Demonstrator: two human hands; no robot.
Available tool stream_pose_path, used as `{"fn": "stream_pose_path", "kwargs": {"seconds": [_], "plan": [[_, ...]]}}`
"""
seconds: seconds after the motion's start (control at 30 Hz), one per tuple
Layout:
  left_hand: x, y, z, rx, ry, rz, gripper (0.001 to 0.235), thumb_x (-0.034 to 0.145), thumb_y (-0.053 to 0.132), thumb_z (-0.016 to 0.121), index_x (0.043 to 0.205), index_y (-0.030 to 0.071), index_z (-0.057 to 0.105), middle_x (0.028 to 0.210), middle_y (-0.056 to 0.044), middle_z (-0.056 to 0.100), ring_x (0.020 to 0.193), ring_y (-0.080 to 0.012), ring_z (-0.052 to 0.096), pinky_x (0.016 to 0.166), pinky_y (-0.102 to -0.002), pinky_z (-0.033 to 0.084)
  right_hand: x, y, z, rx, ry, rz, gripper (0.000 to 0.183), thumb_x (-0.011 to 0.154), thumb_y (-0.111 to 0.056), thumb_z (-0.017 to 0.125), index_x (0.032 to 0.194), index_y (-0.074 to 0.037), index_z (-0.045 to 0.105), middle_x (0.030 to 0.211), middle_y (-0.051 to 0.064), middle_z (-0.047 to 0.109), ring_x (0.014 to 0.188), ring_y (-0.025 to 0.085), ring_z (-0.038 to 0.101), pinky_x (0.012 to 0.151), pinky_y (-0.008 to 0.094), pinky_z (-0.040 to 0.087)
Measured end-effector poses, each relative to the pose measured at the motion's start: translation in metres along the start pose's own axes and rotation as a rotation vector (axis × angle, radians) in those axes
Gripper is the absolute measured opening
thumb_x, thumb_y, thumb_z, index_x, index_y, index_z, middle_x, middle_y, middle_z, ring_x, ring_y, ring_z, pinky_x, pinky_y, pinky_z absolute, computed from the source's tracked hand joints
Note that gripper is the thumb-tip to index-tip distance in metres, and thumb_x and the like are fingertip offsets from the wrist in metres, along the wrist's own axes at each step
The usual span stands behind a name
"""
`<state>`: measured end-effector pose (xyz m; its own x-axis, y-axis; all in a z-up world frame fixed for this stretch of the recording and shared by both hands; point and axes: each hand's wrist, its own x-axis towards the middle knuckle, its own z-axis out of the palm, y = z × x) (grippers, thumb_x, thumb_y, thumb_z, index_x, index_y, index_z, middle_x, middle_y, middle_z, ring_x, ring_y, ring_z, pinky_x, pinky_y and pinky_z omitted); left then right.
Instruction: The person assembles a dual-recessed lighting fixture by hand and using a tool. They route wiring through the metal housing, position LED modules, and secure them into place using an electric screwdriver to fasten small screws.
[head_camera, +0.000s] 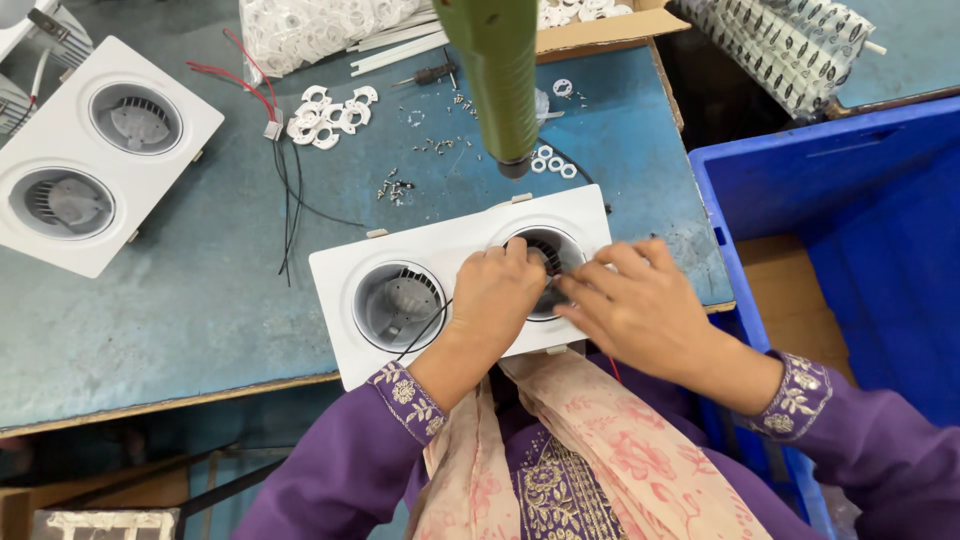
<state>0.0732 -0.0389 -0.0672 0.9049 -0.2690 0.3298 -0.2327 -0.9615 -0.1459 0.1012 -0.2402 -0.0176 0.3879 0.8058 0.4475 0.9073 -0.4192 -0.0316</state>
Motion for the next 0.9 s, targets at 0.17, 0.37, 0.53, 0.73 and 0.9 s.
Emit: {"fn": "stream_pose_path", "kwargs": {"seconds": [0.17,0.37,0.53,0.73,0.9], "plan": [[0.002,0.001,-0.001,0.006,-0.037,0.009,0.008,0.075,0.013,0.07,0.082,0.009,0.071,0.081,-0.004,0.065,0.073,-0.0213,0.071,0.061,-0.034,0.056,-0.003,-0.004,0.013,0.034,-0.139,-0.034,0.071,0.089,-0.062,0.058,0.12,0.001,0.069,0.128,0.015,0.066,0.135,0.026,0.045,0.111,0.051,0.027],[0.002,-0.001,-0.006,0.01,-0.06,0.027,0.009,0.075,0.013,0.07,0.082,0.009,0.071,0.08,-0.005,0.066,0.072,-0.0218,0.071,0.061,-0.034,0.055,-0.001,-0.002,0.02,0.038,-0.215,-0.047,0.077,0.09,-0.068,0.051,0.12,0.001,0.066,0.128,0.015,0.065,0.138,0.028,0.042,0.112,0.053,0.024],[0.002,-0.001,-0.01,0.055,-0.073,0.071,0.009,0.076,0.014,0.07,0.084,0.01,0.072,0.08,-0.003,0.065,0.077,-0.0207,0.066,0.067,-0.035,0.051,0.0,-0.001,0.02,0.038,-0.208,-0.052,0.077,0.09,-0.068,0.05,0.12,0.001,0.067,0.127,0.016,0.065,0.137,0.028,0.043,0.112,0.053,0.025],[0.01,0.005,-0.01,0.186,-0.073,0.205,0.012,0.077,0.019,0.067,0.081,0.01,0.072,0.079,-0.003,0.064,0.091,-0.021,0.056,0.079,-0.034,0.046,0.0,0.002,0.022,0.07,-0.205,-0.062,0.075,0.089,-0.067,0.054,0.118,0.001,0.068,0.122,0.016,0.066,0.135,0.028,0.046,0.111,0.055,0.025],[0.011,0.004,-0.012,0.105,0.009,0.169,0.011,0.076,0.019,0.066,0.083,0.011,0.07,0.081,-0.005,0.064,0.087,-0.022,0.059,0.078,-0.033,0.046,0.0,0.006,0.022,0.114,-0.177,-0.06,0.073,0.088,-0.067,0.057,0.116,0.0,0.07,0.118,0.015,0.067,0.13,0.027,0.049,0.11,0.055,0.026]]}}
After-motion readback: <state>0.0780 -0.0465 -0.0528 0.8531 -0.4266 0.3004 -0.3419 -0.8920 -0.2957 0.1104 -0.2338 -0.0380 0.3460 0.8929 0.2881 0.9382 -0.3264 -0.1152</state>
